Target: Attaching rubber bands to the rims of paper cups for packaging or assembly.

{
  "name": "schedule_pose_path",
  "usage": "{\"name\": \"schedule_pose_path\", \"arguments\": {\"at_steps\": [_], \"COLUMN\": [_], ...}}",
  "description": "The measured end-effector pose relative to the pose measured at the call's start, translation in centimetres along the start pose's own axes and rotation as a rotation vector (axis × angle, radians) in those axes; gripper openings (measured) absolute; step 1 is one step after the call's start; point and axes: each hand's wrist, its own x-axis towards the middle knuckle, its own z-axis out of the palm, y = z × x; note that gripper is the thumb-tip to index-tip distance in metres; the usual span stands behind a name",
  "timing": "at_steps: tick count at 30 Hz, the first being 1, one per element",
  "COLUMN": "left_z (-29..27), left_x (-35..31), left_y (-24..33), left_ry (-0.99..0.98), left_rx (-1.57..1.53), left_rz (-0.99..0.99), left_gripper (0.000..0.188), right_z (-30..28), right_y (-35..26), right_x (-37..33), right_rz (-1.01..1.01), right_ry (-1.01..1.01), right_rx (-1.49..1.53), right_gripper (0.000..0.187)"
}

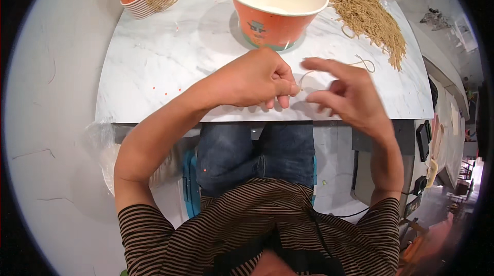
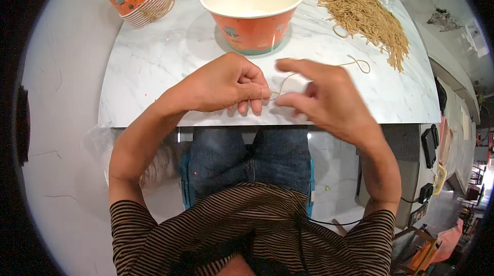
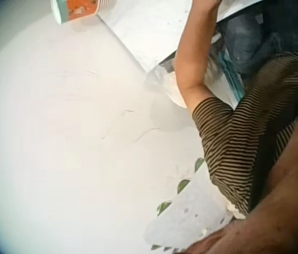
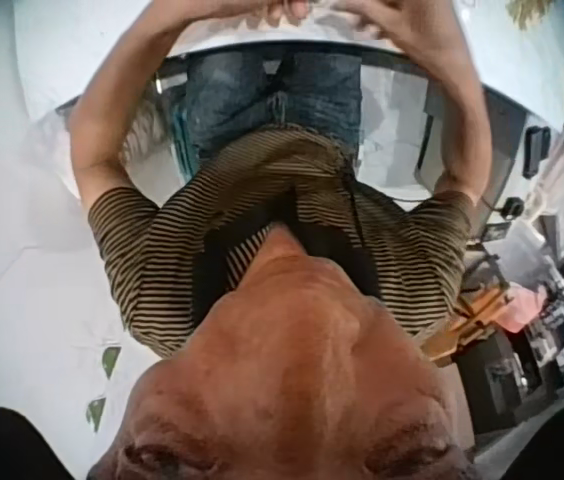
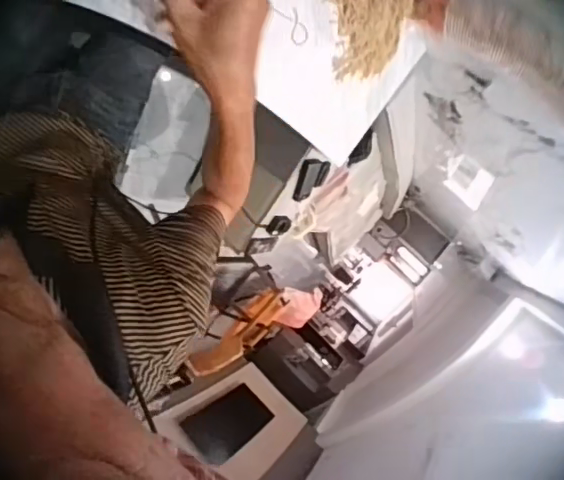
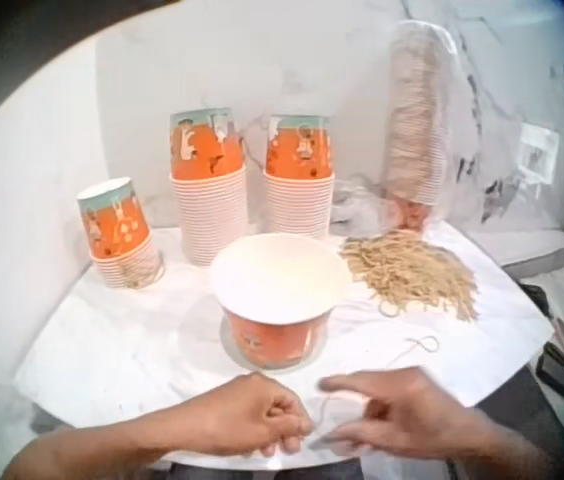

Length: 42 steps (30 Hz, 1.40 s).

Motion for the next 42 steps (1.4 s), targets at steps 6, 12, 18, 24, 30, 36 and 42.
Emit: {"name": "schedule_pose_path", "arguments": {"at_steps": [6, 12, 18, 24, 30, 36, 42], "left_z": [0.0, 0.2, 1.4, 1.8, -1.4, -4.7, -4.3], "left_x": [-0.1, -0.5, -1.2, 4.2, 5.3, 0.1, 1.4], "left_y": [0.2, 0.1, 1.9, 5.0, 3.4, 1.8, 2.8], "left_ry": [0.044, -0.02, 0.355, 1.092, 1.013, 0.882, 0.849], "left_rx": [0.012, -0.025, 0.452, 0.872, 1.046, 0.912, 0.886], "left_rz": [-0.031, -0.032, 0.365, 0.907, 0.635, 0.518, 0.468], "left_gripper": [0.023, 0.025, 0.021, 0.038, 0.017, 0.016, 0.018], "right_z": [1.8, 1.1, -1.6, -6.5, -7.4, -7.2, -5.2], "right_y": [1.8, 3.4, 4.4, 6.6, 4.9, 4.6, 6.3], "right_x": [1.3, 1.2, 0.3, 1.3, 5.6, 10.2, 12.8], "right_rz": [-0.057, -0.275, -0.131, -0.088, -0.2, -0.306, -0.5], "right_ry": [0.039, -0.03, 0.115, 0.394, 0.46, 0.328, 0.267], "right_rx": [0.117, -0.154, 0.041, 0.308, 0.2, 0.235, 0.396], "right_gripper": [0.025, 0.011, 0.009, 0.025, 0.033, 0.032, 0.027]}}
